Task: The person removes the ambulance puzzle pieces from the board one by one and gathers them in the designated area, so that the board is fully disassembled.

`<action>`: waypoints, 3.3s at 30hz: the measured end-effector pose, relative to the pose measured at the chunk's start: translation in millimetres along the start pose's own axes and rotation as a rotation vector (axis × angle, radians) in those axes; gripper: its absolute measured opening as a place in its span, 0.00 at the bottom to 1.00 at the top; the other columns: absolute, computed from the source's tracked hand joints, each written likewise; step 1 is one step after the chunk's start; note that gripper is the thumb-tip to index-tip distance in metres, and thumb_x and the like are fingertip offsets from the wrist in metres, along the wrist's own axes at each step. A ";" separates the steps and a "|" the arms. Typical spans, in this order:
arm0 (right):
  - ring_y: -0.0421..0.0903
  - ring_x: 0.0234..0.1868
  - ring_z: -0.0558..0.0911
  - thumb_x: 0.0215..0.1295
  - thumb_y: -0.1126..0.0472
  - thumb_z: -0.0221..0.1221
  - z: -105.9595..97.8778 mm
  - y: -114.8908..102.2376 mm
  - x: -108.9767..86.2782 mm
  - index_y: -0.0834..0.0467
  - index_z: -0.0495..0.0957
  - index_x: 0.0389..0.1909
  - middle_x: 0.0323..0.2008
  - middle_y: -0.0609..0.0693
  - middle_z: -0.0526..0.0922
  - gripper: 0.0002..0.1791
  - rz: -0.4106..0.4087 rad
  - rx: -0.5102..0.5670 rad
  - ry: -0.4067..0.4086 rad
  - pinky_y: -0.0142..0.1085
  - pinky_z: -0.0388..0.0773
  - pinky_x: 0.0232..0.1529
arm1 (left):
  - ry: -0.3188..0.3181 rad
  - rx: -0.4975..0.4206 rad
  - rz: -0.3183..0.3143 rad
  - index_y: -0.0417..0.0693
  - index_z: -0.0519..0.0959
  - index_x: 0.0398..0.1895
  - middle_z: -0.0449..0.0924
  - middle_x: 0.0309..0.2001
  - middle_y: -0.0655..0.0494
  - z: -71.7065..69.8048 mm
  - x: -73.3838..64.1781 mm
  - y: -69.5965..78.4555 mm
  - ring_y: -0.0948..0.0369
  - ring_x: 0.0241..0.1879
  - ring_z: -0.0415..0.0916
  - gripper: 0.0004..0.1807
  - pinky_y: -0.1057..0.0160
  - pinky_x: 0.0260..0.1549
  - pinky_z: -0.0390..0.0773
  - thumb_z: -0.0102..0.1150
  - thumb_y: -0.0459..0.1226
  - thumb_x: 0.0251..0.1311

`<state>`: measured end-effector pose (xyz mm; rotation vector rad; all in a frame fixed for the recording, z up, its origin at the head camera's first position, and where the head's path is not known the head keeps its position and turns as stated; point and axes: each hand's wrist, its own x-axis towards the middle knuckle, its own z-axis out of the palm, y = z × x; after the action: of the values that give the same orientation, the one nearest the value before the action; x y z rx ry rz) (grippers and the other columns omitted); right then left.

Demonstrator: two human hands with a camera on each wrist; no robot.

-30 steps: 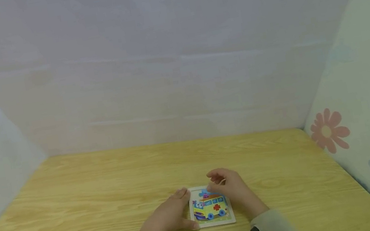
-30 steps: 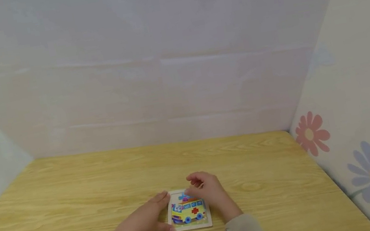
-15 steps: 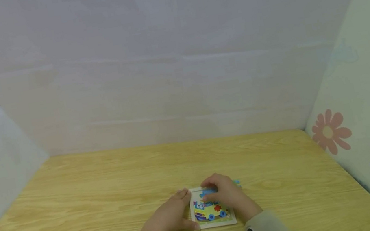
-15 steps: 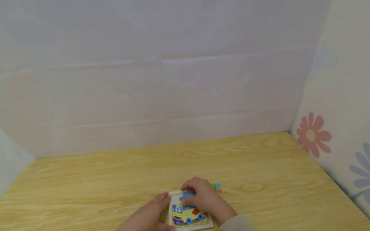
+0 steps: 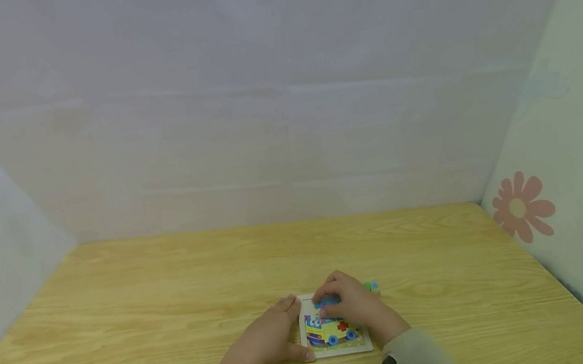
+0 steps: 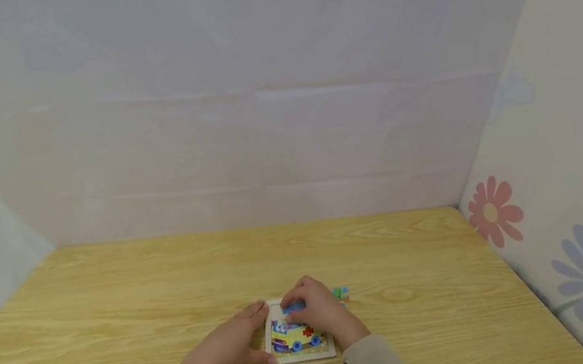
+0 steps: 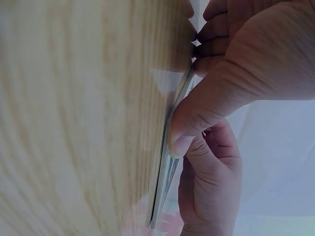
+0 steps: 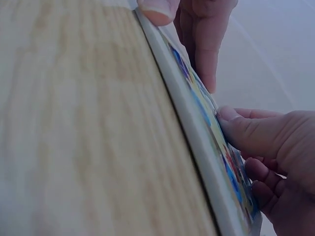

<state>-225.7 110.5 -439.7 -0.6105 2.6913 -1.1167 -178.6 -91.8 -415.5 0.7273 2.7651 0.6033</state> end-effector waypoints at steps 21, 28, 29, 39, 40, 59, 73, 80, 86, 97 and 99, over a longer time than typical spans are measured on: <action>0.42 0.35 0.69 0.54 0.63 0.65 -1.9 -15.8 2.9 0.50 0.80 0.33 0.33 0.44 0.71 0.07 0.049 -0.107 -0.031 0.36 0.72 0.39 | 0.004 0.000 0.004 0.32 0.62 0.64 0.57 0.68 0.39 -0.9 -0.2 0.7 0.43 0.67 0.54 0.53 0.46 0.64 0.59 0.69 0.55 0.39; 0.43 0.34 0.67 0.51 0.65 0.66 -3.1 -17.7 5.8 0.50 0.79 0.29 0.33 0.45 0.70 0.08 0.034 -0.116 -0.028 0.37 0.70 0.37 | 0.011 -0.010 0.012 0.32 0.62 0.64 0.57 0.68 0.38 -1.3 -1.5 1.0 0.43 0.67 0.54 0.52 0.45 0.64 0.60 0.69 0.55 0.39; 0.43 0.34 0.67 0.51 0.65 0.66 -3.2 -17.9 6.0 0.51 0.79 0.29 0.33 0.45 0.71 0.08 0.031 -0.114 -0.029 0.37 0.70 0.37 | 0.012 -0.011 0.013 0.32 0.62 0.64 0.57 0.68 0.38 -1.4 -2.0 1.0 0.43 0.67 0.54 0.52 0.45 0.64 0.60 0.69 0.55 0.39; 0.43 0.36 0.71 0.55 0.65 0.64 -0.6 -14.8 5.1 0.51 0.75 0.30 0.34 0.43 0.75 0.08 0.029 -0.031 -0.052 0.39 0.72 0.40 | 0.008 -0.033 0.010 0.31 0.62 0.64 0.56 0.68 0.38 -3.2 -3.6 1.2 0.43 0.67 0.54 0.52 0.45 0.64 0.59 0.69 0.55 0.39; 0.43 0.35 0.72 0.56 0.66 0.63 -0.2 -14.6 4.5 0.50 0.75 0.30 0.34 0.43 0.76 0.08 0.034 -0.018 -0.056 0.39 0.72 0.41 | 0.009 -0.033 0.011 0.31 0.62 0.64 0.56 0.68 0.38 -3.1 -3.4 1.0 0.43 0.67 0.54 0.52 0.45 0.64 0.59 0.69 0.55 0.39; 0.44 0.43 0.77 0.59 0.59 0.61 4.3 4.0 -3.0 0.51 0.79 0.47 0.45 0.47 0.81 0.14 0.019 0.187 0.018 0.42 0.76 0.48 | 0.011 -0.006 0.010 0.32 0.61 0.65 0.56 0.68 0.39 2.9 0.6 -1.5 0.43 0.68 0.54 0.53 0.46 0.65 0.58 0.69 0.55 0.39; 0.42 0.29 0.74 0.58 0.62 0.62 2.5 -3.7 -0.5 0.60 0.76 0.40 0.31 0.48 0.80 0.10 0.122 0.406 0.199 0.32 0.77 0.30 | 0.017 -0.019 0.004 0.33 0.61 0.65 0.55 0.69 0.40 5.4 0.4 -4.1 0.44 0.68 0.53 0.53 0.46 0.65 0.57 0.69 0.55 0.38; 0.42 0.33 0.78 0.60 0.59 0.61 -2.8 -13.1 -4.5 0.61 0.78 0.44 0.35 0.50 0.81 0.13 0.133 0.429 0.261 0.37 0.81 0.30 | 0.020 -0.028 0.003 0.33 0.61 0.65 0.56 0.68 0.39 5.0 0.3 -4.1 0.44 0.68 0.53 0.53 0.46 0.65 0.57 0.70 0.54 0.38; 0.43 0.35 0.79 0.62 0.59 0.60 -8.6 -16.8 -9.7 0.62 0.78 0.45 0.34 0.51 0.82 0.14 0.137 0.445 0.331 0.34 0.78 0.38 | 0.018 -0.025 0.004 0.33 0.61 0.65 0.56 0.69 0.40 5.1 0.0 -4.2 0.44 0.68 0.52 0.53 0.46 0.65 0.57 0.69 0.55 0.39; 0.43 0.36 0.80 0.61 0.61 0.59 -21.6 -7.8 -20.9 0.64 0.77 0.46 0.33 0.51 0.83 0.14 0.181 0.473 0.424 0.33 0.77 0.40 | 0.012 -0.032 -0.003 0.33 0.61 0.65 0.55 0.69 0.40 4.1 -1.3 -3.5 0.44 0.68 0.52 0.53 0.46 0.66 0.56 0.69 0.55 0.39; 0.44 0.35 0.81 0.61 0.62 0.60 -24.8 -7.1 -23.0 0.64 0.76 0.46 0.32 0.52 0.83 0.15 0.199 0.482 0.446 0.32 0.77 0.37 | 0.012 -0.033 -0.002 0.33 0.61 0.65 0.55 0.69 0.40 4.3 -1.4 -3.8 0.44 0.68 0.51 0.53 0.46 0.66 0.56 0.69 0.55 0.39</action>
<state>-210.2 131.8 -417.2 -0.0117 2.5643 -1.9327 -177.8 -94.1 -420.8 0.7159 2.7596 0.6540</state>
